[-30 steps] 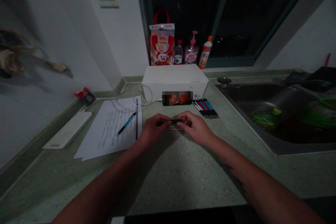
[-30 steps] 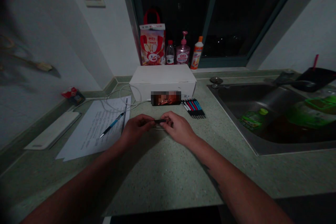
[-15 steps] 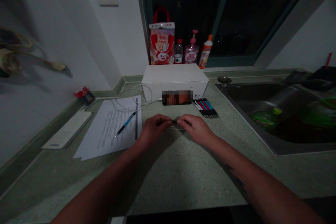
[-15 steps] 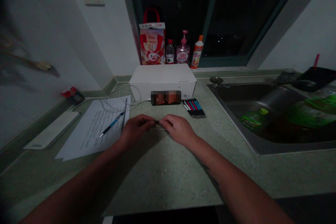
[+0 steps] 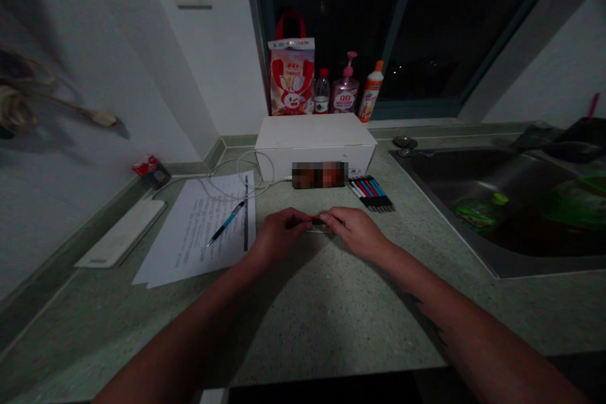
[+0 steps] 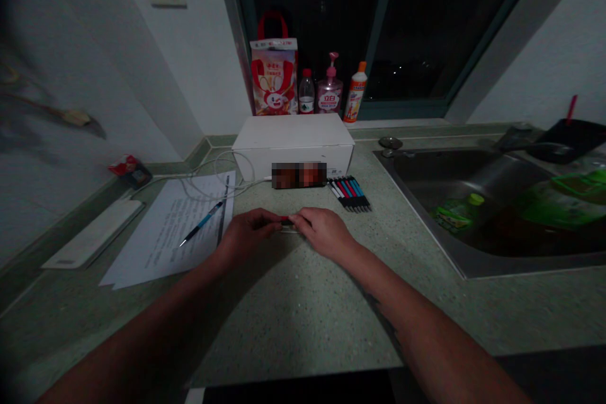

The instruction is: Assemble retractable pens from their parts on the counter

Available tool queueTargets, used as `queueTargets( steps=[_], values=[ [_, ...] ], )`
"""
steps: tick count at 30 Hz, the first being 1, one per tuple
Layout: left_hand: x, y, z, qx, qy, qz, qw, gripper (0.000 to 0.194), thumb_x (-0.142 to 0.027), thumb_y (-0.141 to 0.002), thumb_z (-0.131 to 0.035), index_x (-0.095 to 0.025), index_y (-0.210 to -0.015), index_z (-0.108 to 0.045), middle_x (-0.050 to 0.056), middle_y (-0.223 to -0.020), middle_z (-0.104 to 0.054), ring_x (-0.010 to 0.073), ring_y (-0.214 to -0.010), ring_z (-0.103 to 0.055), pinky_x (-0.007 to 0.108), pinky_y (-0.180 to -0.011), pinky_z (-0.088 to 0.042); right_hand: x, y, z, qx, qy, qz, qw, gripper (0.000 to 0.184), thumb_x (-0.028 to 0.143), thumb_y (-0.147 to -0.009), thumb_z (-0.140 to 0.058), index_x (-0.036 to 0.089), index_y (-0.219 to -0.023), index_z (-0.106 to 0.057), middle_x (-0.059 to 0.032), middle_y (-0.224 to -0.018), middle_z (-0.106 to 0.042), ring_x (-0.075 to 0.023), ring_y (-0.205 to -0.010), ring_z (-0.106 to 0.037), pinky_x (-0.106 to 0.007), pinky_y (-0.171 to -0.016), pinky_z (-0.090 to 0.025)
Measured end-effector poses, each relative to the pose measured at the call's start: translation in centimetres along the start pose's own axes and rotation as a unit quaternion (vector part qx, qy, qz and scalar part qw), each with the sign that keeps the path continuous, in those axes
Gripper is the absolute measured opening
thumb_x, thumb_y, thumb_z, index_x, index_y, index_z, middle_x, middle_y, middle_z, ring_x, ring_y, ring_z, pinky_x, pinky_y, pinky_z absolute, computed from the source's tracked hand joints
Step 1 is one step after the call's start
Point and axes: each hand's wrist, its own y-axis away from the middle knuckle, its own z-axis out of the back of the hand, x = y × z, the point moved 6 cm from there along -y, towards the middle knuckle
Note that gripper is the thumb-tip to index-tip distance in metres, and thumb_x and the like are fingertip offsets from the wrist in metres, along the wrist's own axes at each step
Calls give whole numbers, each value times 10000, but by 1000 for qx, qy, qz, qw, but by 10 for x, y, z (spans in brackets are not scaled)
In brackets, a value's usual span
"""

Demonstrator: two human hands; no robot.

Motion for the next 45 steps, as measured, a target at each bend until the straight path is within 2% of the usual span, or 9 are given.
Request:
queueTargets(
  steps=[3, 7, 11, 14, 18, 29, 33, 39, 45],
  values=[
    [-1, 2, -5, 28, -68, -30, 997, 117, -273, -801, -686, -211, -855, -770, 41, -848, -784, 205, -780, -694, 320, -755, -526, -3, 0, 1, -1, 22, -7, 1000, 345, 365, -1054, -485, 193, -839, -694, -50, -835, -715, -185, -782, -644, -287, -697, -406],
    [-7, 7, -18, 85, -209, -119, 967, 110, -178, -761, -709, -233, -813, -789, 61, -904, -769, 242, -898, -668, 346, -854, -502, -6, 1, -2, 9, 64, -15, 998, 86, 281, -937, -656, 211, -923, -704, -29, -910, -714, -174, -787, -638, -276, -677, -388],
    [-5, 11, -26, 148, -246, -140, 948, 97, -170, -776, -717, -227, -808, -788, 56, -867, -754, 248, -894, -652, 345, -844, -486, -5, 3, -8, 43, 118, 1, 992, 54, 181, -881, -659, 212, -902, -698, -42, -944, -697, -180, -803, -642, -279, -680, -399],
    [-4, 5, -16, 105, -268, -129, 949, 87, -220, -835, -700, -220, -834, -787, 68, -881, -735, 247, -885, -641, 343, -822, -476, -6, 4, -11, 60, 142, 7, 988, 84, 154, -882, -634, 212, -881, -695, -52, -936, -690, -189, -798, -646, -285, -669, -405],
    [-3, -3, -2, 38, -346, -119, 930, 161, -182, -883, -637, -223, -899, -792, 98, -949, -721, 278, -960, -629, 367, -867, -467, -8, 4, -13, 62, 155, 16, 986, 103, 146, -884, -615, 208, -890, -696, -56, -931, -683, -193, -800, -644, -286, -664, -406],
    [7, -7, 0, 47, -361, -120, 924, 204, -127, -880, -610, -223, -788, -765, 97, -851, -681, 283, -887, -601, 384, -816, -438, -7, 3, -13, 67, 160, 10, 985, 103, 151, -886, -602, 197, -886, -694, -75, -934, -690, -207, -796, -648, -299, -658, -405],
    [5, -6, -2, 63, -412, -109, 902, 204, -151, -921, -585, -219, -854, -766, 101, -906, -699, 281, -938, -616, 373, -829, -448, -7, 3, -13, 71, 172, 5, 982, 107, 163, -902, -593, 193, -900, -695, -76, -942, -692, -204, -811, -655, -292, -673, -411],
    [-1, -1, -17, 97, -433, -103, 890, 181, -184, -957, -583, -174, -965, -763, 93, -987, -711, 252, -988, -631, 351, -883, -460, -6, 3, -17, 88, 177, 4, 980, 104, 185, -910, -596, 194, -915, -700, -53, -959, -695, -186, -847, -658, -271, -695, -406],
    [-4, 2, -21, 64, -438, -132, 887, 157, -184, -951, -608, -175, -967, -764, 89, -985, -702, 250, -998, -617, 361, -894, -477, -5, 1, -18, 81, 160, 6, 984, 98, 224, -945, -619, 197, -955, -712, -51, -996, -696, -182, -872, -659, -267, -725, -427]
  ],
)
